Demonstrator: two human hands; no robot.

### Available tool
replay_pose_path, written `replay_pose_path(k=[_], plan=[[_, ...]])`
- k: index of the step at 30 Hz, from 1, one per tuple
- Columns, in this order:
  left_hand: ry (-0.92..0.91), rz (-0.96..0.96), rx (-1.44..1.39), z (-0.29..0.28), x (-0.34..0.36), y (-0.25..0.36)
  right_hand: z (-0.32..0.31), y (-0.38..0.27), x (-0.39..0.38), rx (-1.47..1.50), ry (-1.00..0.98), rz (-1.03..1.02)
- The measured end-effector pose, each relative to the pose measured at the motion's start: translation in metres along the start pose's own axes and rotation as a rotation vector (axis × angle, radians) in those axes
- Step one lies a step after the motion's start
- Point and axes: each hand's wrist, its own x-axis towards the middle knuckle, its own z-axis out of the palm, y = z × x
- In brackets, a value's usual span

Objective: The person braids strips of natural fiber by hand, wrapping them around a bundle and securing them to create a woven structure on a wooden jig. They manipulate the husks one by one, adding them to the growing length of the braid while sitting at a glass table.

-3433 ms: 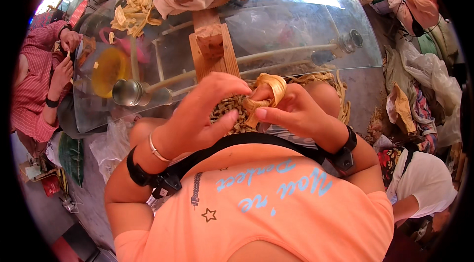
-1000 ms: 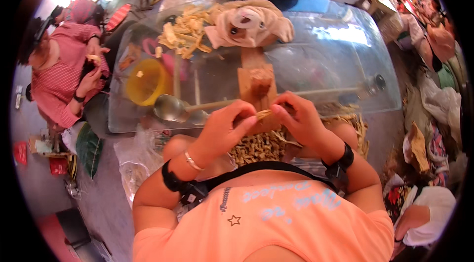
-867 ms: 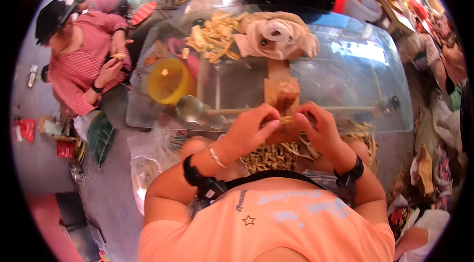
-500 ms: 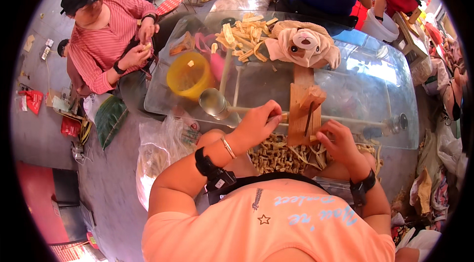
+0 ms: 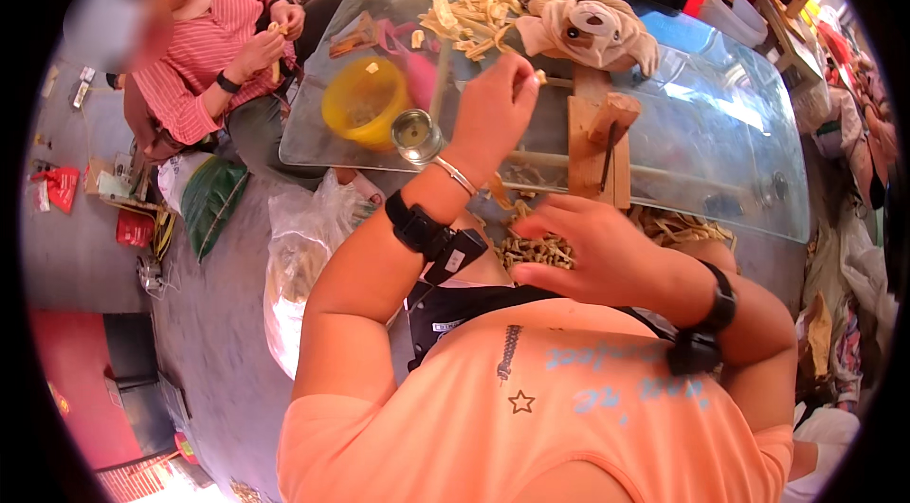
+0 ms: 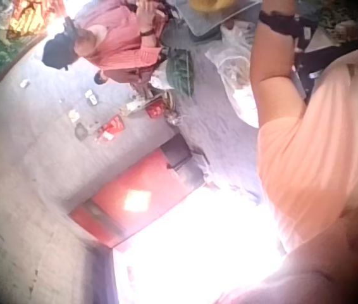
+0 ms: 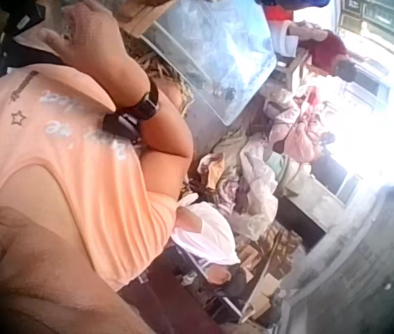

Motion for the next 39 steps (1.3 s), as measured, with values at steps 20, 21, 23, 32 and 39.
replay_pose_path(k=[20, 21, 23, 32, 39], plan=[[-0.094, -0.508, -0.735, 0.008, 0.002, 0.012, 0.074, 0.033, 0.043, 0.369, -0.116, -0.005], [-0.125, -0.545, -0.78, 0.01, 0.0, 0.014, 0.074, 0.035, 0.041, 0.361, -0.108, -0.011], [-0.15, -0.568, -0.882, 0.011, -0.003, 0.015, 0.076, 0.037, 0.039, 0.348, -0.093, -0.024], [-0.084, -0.59, -1.164, 0.01, -0.01, -0.001, 0.074, 0.04, 0.037, 0.297, -0.171, 0.033], [-0.107, -0.624, -1.329, 0.01, -0.034, -0.01, 0.084, 0.049, 0.036, 0.296, -0.248, 0.044]])
